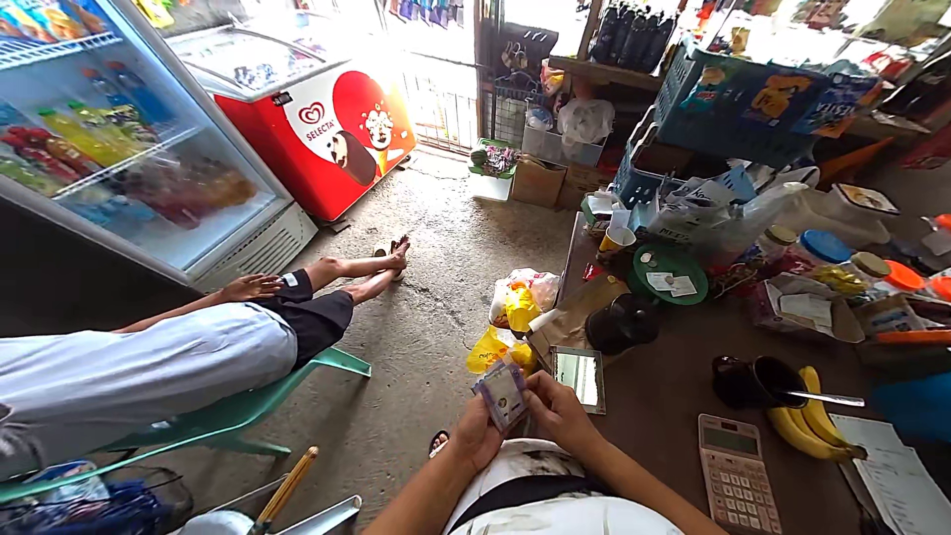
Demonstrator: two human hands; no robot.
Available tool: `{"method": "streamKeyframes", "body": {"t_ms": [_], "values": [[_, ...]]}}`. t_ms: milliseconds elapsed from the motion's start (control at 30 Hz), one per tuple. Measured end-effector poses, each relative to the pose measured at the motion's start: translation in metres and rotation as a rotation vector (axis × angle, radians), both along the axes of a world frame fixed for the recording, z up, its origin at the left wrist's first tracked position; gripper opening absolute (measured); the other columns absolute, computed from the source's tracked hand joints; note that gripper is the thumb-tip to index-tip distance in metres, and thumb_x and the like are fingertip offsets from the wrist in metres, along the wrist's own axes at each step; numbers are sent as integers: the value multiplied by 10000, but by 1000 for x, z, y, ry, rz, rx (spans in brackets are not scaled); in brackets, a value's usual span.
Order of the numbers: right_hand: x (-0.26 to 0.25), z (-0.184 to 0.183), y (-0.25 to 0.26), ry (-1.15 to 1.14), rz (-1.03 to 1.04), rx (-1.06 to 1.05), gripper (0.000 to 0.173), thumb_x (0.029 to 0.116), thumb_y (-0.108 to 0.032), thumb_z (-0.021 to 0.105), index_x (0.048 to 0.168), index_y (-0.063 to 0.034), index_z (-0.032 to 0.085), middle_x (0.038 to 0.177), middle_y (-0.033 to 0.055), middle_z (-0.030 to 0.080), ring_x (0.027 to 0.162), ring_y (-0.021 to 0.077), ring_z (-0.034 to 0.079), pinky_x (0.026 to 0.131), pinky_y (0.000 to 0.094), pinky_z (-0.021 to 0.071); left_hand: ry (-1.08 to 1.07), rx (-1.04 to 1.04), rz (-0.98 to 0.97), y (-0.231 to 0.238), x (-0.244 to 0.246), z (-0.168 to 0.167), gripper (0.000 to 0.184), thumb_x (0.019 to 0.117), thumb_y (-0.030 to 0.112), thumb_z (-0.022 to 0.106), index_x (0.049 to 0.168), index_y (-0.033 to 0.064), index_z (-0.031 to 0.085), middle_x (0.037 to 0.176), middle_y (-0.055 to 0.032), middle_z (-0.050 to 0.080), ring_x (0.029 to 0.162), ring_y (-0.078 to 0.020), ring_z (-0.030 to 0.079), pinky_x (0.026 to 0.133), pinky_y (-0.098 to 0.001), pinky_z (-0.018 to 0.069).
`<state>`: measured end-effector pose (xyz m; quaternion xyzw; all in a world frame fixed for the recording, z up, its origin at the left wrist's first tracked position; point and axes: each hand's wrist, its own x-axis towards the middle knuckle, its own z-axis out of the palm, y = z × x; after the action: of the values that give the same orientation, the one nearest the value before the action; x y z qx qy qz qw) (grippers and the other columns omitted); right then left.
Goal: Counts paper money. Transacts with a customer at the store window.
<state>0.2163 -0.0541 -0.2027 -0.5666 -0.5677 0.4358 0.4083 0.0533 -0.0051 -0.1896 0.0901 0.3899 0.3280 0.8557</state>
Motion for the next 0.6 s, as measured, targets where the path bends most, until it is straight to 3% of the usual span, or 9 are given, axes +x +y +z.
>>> {"method": "streamKeyframes", "body": {"t_ms": [100,167,233,267,333,400,467,533,600], "values": [[-2,1,1,13,-55,-33,215,1010,-136,548,1119,25,638,838,38,690,684,21,611,662,200,516,-80,70,36,-3,2,1,696,1086,561,132,1326,44,532,1161,-154,702,1061,-259,700,914,-418,588],[-2,2,1,27,-80,-40,220,1003,-135,553,1123,27,642,891,49,705,723,20,627,690,200,523,-123,159,43,-8,2,2,803,992,717,309,1388,38,474,1234,-148,679,1137,-250,674,970,-418,566],[-3,2,1,61,-89,-44,219,1000,-131,559,1121,29,647,986,62,719,810,19,661,750,198,549,-44,320,2,-12,4,3,794,925,633,611,1400,16,457,1246,-96,689,1150,-179,671,1007,-353,551],[-3,1,2,70,-95,-39,212,996,-131,571,1109,26,657,997,59,717,817,16,658,753,195,549,10,380,2,-13,6,4,633,961,449,660,1367,-4,484,1211,-90,705,1116,-164,685,994,-339,558],[-5,-2,1,45,-129,0,195,968,-149,613,1062,3,690,973,47,690,760,7,606,683,180,511,124,422,11,-12,9,8,290,1071,168,494,1271,-21,584,1132,-99,743,1044,-163,716,950,-335,579],[-5,-4,-1,5,-166,50,229,936,-177,645,1085,-18,714,1045,75,639,749,20,539,635,173,449,185,433,-4,-9,8,10,303,1104,126,386,1231,-11,624,1125,-94,750,1042,-155,717,946,-325,577],[-3,-4,-1,-1,-130,33,319,970,-209,630,1219,-10,643,1140,108,625,740,36,551,634,199,473,161,496,-49,-7,5,7,346,1099,141,379,1292,-11,623,1182,-89,736,1101,-151,694,985,-318,554],[-1,-2,-3,46,-10,-16,342,1040,-196,543,1291,31,593,1152,118,683,880,73,667,791,255,566,137,538,-95,-7,2,6,370,1087,161,395,1352,-8,592,1209,-79,726,1117,-142,685,997,-316,548],[-3,-2,-4,107,44,-23,293,1065,-170,493,1208,47,628,1034,80,710,918,48,678,853,238,559,90,520,-89,-7,1,3,365,1066,181,434,1338,-1,597,1201,-78,731,1089,-145,701,955,-316,575]]}}
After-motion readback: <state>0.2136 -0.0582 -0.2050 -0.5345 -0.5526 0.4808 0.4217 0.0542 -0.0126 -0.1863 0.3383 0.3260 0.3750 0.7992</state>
